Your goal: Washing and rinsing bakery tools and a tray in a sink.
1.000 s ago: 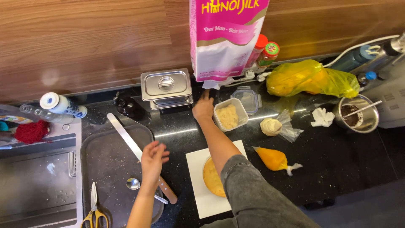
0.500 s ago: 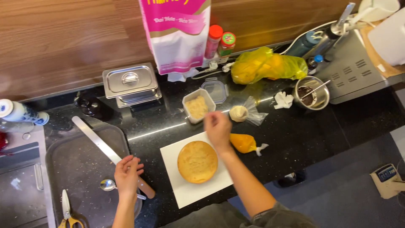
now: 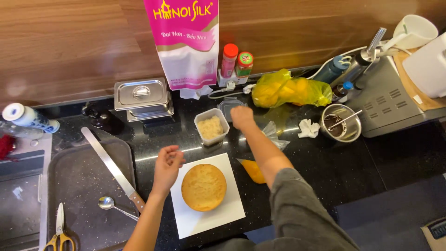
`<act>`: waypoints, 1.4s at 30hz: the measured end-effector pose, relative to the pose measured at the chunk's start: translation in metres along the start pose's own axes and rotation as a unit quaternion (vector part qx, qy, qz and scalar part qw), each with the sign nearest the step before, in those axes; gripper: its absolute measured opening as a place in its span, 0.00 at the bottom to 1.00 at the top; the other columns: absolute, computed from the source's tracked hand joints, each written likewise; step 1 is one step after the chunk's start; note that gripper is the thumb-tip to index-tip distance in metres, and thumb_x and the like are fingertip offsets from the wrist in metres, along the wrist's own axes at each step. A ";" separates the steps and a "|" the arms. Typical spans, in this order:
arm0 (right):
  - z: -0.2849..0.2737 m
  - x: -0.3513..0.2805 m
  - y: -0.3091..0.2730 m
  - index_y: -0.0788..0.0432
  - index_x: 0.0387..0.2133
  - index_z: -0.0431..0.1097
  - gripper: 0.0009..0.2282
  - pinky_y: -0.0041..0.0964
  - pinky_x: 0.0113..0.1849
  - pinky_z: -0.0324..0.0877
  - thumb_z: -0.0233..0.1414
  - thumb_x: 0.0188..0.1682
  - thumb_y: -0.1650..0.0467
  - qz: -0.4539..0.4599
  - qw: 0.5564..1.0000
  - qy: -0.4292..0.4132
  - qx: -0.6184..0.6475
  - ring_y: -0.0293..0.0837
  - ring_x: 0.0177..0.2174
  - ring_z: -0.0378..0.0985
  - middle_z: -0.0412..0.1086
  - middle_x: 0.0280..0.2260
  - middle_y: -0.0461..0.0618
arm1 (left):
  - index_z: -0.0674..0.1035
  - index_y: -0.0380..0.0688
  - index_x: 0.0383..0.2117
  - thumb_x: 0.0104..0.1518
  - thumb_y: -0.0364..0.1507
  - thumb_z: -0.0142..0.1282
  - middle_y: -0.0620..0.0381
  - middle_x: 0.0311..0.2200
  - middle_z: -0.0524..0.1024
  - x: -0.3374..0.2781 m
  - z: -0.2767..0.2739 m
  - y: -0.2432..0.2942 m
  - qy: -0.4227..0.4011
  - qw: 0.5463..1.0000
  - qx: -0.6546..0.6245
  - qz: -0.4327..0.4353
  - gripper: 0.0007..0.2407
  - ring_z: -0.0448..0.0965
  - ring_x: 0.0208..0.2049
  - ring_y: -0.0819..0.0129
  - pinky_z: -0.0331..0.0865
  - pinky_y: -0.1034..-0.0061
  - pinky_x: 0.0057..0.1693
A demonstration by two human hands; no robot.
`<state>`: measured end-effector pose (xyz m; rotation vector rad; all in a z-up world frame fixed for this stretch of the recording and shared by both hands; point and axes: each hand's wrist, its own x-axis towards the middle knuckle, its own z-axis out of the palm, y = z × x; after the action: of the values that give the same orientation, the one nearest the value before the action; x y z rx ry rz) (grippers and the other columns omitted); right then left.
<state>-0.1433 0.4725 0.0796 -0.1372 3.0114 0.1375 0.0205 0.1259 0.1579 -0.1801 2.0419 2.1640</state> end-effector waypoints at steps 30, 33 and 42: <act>-0.076 -0.078 -0.051 0.58 0.34 0.80 0.17 0.42 0.40 0.76 0.65 0.38 0.60 0.230 0.850 0.105 0.462 0.49 0.34 0.84 0.80 0.32 0.52 | 0.84 0.36 0.36 0.48 0.35 0.69 0.45 0.37 0.80 0.046 0.102 0.025 0.216 0.940 0.260 0.044 0.15 0.82 0.37 0.52 0.75 0.61 0.45; -0.075 -0.078 -0.054 0.58 0.32 0.82 0.13 0.41 0.38 0.76 0.65 0.40 0.62 0.206 0.847 0.108 0.478 0.49 0.32 0.84 0.80 0.30 0.53 | 0.86 0.37 0.34 0.54 0.34 0.66 0.43 0.39 0.80 0.053 0.105 0.002 0.231 0.918 0.304 0.109 0.11 0.81 0.41 0.47 0.73 0.58 0.48; -0.064 -0.065 -0.050 0.58 0.29 0.83 0.08 0.47 0.36 0.74 0.63 0.45 0.65 0.174 0.888 0.092 0.416 0.57 0.30 0.80 0.77 0.27 0.59 | 0.80 0.42 0.48 0.51 0.39 0.67 0.45 0.55 0.74 0.057 0.111 0.043 0.150 0.887 0.437 0.017 0.21 0.69 0.60 0.46 0.66 0.58 0.63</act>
<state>-0.0817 0.4227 0.1464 0.4926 2.9287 -1.1749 -0.0414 0.2360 0.1952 -0.3674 2.9693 1.0654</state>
